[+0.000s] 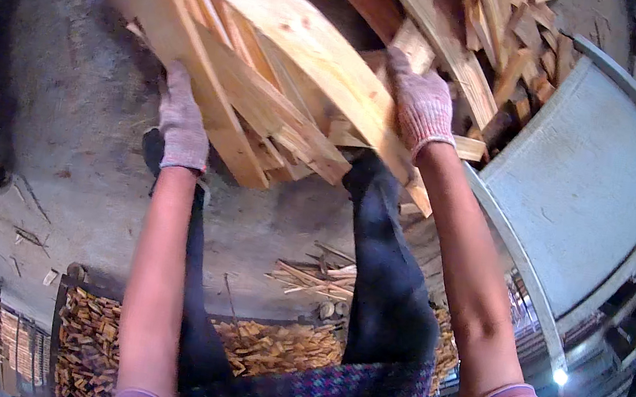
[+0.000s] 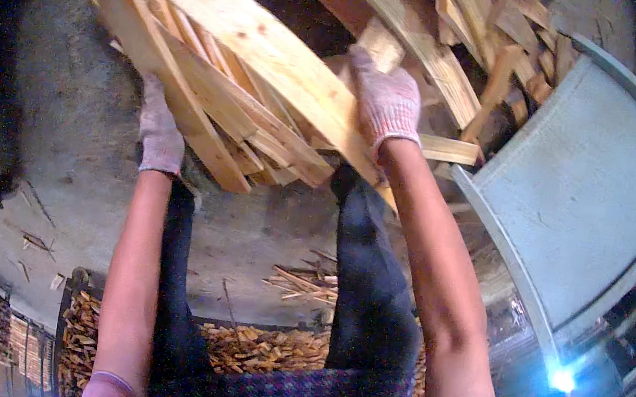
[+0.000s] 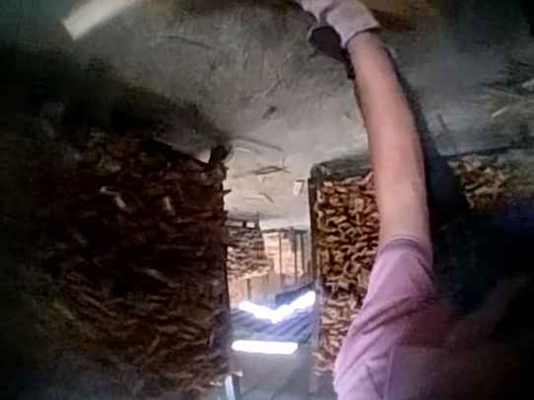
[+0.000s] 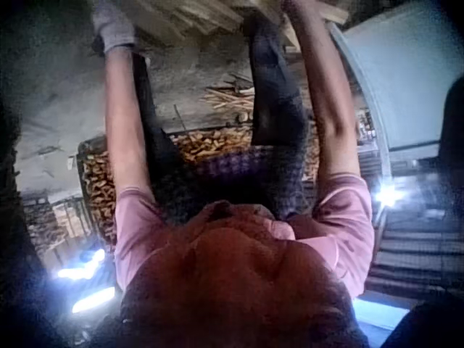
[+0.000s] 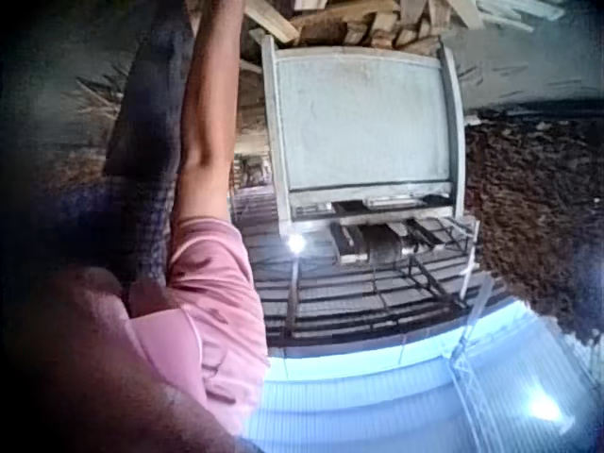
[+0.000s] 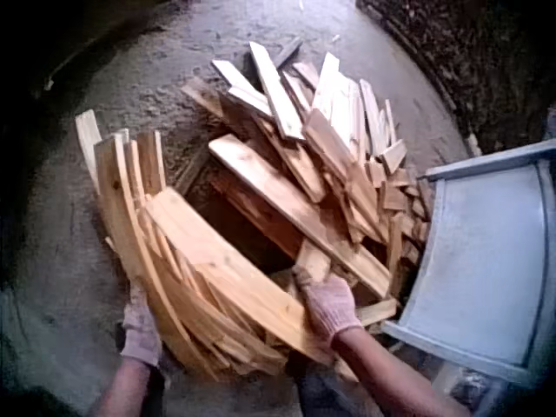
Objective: The person gathers loose wooden planks from the floor of a workshop and stacks them into a neat pile. They repeatedly bend down to pick up handfuls of wood, align them, and place them onto a growing stack, clearing the floor area in the process.
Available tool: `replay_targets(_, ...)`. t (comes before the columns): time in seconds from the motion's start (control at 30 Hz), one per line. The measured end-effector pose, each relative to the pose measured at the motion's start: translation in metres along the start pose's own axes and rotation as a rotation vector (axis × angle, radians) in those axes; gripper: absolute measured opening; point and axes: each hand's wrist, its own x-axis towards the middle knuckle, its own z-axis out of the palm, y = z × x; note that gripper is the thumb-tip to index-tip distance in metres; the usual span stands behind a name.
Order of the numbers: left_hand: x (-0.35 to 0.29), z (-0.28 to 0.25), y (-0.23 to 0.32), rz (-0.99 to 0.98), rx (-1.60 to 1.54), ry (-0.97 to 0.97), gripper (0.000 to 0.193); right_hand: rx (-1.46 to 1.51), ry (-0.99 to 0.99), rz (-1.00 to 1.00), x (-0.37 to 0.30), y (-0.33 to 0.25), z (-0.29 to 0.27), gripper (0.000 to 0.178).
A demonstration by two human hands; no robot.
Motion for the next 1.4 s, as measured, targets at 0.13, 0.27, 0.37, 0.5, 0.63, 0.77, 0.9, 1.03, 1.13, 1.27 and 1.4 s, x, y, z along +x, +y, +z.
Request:
replay_targets(0.13, -0.039, 0.041, -0.042, 0.428, 0.424, 0.062, 0.074, -0.475, -0.076, -0.737, -0.056, -0.019, -0.017, 0.039)
replay_targets(0.27, -0.091, 0.072, -0.023, 0.373, 0.355, 0.172, 0.073, -0.420, -0.174, -0.625, -0.115, -0.030, -0.033, 0.035)
replay_targets(0.37, -0.162, 0.103, -0.029, 0.376, -0.086, -0.115, 0.068, 0.304, -0.210, -0.091, -0.137, -0.024, -0.009, 0.041)
replay_targets(0.5, -0.201, 0.107, -0.026, -0.181, 0.090, -0.290, 0.069, 0.181, -0.150, -0.256, -0.171, 0.019, 0.044, 0.047)
replay_targets(0.63, -0.203, 0.081, -0.054, -0.052, 0.401, -0.362, 0.061, 0.104, -0.358, -0.015, -0.224, 0.041, 0.013, 0.055)
replay_targets(0.77, -0.226, 0.082, -0.077, 0.036, 0.270, -0.170, 0.044, -0.062, -0.450, -0.083, -0.274, 0.076, 0.003, 0.058)
replay_targets(0.9, -0.228, 0.063, -0.054, 0.284, 0.679, 0.053, 0.041, -0.026, -0.355, -0.424, -0.258, 0.095, 0.024, 0.049)
replay_targets(1.03, -0.179, 0.068, -0.008, 0.568, 0.550, 0.094, 0.039, -0.136, -0.326, -0.689, -0.169, 0.063, 0.054, 0.057)
replay_targets(1.13, -0.106, 0.031, 0.019, 0.522, 0.688, 0.043, 0.044, -0.181, -0.036, -0.713, -0.077, 0.000, 0.052, 0.083)
replay_targets(1.27, -0.070, 0.025, 0.017, 0.849, 1.125, 0.257, 0.052, -0.173, 0.256, -0.560, 0.067, -0.059, 0.092, 0.088)
replay_targets(1.4, 0.001, -0.051, -0.009, 0.767, 0.912, 0.247, 0.066, -0.210, 0.080, -0.419, 0.112, -0.081, 0.130, 0.095)
